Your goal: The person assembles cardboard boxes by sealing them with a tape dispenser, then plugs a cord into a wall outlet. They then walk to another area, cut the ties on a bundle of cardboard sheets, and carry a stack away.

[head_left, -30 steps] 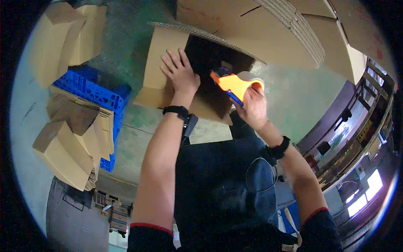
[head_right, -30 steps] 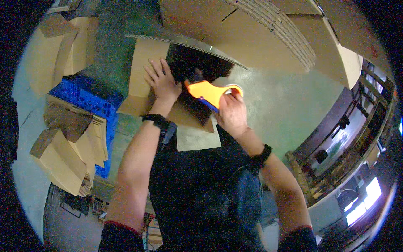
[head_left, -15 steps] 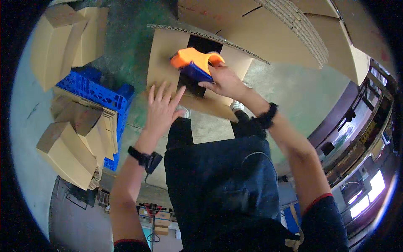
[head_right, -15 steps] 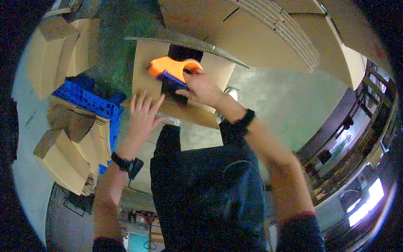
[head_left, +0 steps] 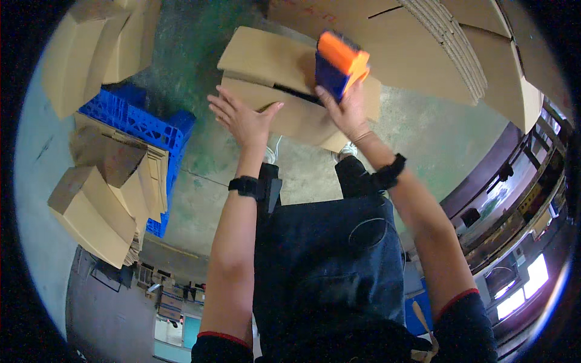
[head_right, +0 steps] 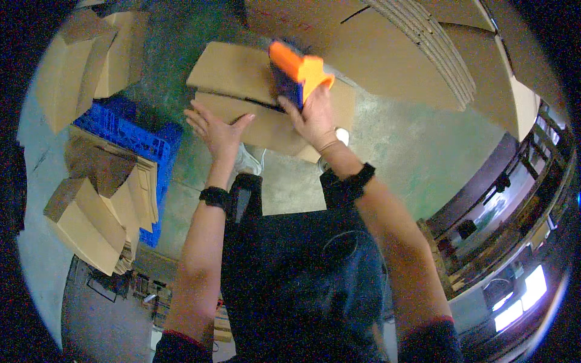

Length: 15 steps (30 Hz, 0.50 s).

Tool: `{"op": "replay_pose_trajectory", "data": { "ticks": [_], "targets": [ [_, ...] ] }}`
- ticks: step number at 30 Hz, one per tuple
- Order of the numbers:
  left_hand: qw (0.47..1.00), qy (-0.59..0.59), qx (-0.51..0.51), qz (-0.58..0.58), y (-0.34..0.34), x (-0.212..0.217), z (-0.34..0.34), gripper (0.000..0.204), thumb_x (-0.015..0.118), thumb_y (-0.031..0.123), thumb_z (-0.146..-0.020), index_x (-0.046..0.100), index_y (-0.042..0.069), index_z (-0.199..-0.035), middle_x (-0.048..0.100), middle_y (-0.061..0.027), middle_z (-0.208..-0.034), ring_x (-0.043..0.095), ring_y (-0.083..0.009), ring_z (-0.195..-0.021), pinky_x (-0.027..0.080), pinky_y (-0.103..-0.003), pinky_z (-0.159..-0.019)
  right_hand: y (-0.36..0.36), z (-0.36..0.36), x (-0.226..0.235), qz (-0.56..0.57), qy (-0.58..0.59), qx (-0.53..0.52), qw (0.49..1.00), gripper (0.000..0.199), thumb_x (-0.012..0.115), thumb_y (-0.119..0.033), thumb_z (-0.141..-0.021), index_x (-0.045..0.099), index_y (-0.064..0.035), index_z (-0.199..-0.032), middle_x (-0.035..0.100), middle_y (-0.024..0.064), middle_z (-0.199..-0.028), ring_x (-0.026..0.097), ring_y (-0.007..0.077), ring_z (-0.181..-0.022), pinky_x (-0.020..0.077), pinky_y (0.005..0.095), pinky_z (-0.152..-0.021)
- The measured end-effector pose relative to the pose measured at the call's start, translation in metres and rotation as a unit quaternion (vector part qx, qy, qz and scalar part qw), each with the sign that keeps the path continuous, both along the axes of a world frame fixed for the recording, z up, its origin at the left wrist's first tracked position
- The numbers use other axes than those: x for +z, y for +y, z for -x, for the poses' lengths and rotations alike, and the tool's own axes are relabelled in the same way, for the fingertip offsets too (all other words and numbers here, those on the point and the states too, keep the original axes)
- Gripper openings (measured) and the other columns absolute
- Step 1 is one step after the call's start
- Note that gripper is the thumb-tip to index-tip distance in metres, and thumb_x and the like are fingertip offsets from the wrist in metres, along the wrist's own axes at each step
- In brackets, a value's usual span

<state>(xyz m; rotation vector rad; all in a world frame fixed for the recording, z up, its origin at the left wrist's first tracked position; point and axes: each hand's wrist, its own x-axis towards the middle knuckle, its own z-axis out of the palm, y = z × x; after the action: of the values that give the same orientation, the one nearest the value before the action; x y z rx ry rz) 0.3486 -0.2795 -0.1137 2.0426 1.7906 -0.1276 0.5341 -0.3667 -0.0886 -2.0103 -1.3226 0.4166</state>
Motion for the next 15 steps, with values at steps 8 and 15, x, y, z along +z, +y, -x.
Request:
{"op": "replay_pose_trajectory", "data": {
  "ticks": [8,15],
  "targets": [
    [0.903,-0.039,-0.425,-0.054,0.022,-0.003,-0.007,0.090,0.063,0.049,-0.077,0.023,0.004,-0.143,0.024,-0.0214,-0.147,0.019,-0.0394,-0.136,0.017,-0.052,-0.110,-0.008,-0.020,-0.008,0.152,0.281,0.028,0.947,0.034,0.068,-0.034,-0.081,0.061,-0.0053,-0.098,0.063,0.0077,-0.083,0.060,0.0218,-0.081,0.0445,0.0333,-0.073],
    [0.911,-0.059,-0.404,-0.058,0.025,-0.009,-0.011,0.067,0.058,0.029,-0.083,0.031,0.006,-0.140,0.023,-0.0162,-0.148,0.020,-0.0328,-0.138,0.019,-0.048,-0.111,-0.032,-0.026,0.021,0.351,0.458,0.014,0.817,0.049,0.074,-0.044,-0.074,0.069,0.0028,-0.087,0.064,0.0066,-0.069,0.059,0.0117,-0.066,0.0479,0.0272,-0.065]
  ]
}}
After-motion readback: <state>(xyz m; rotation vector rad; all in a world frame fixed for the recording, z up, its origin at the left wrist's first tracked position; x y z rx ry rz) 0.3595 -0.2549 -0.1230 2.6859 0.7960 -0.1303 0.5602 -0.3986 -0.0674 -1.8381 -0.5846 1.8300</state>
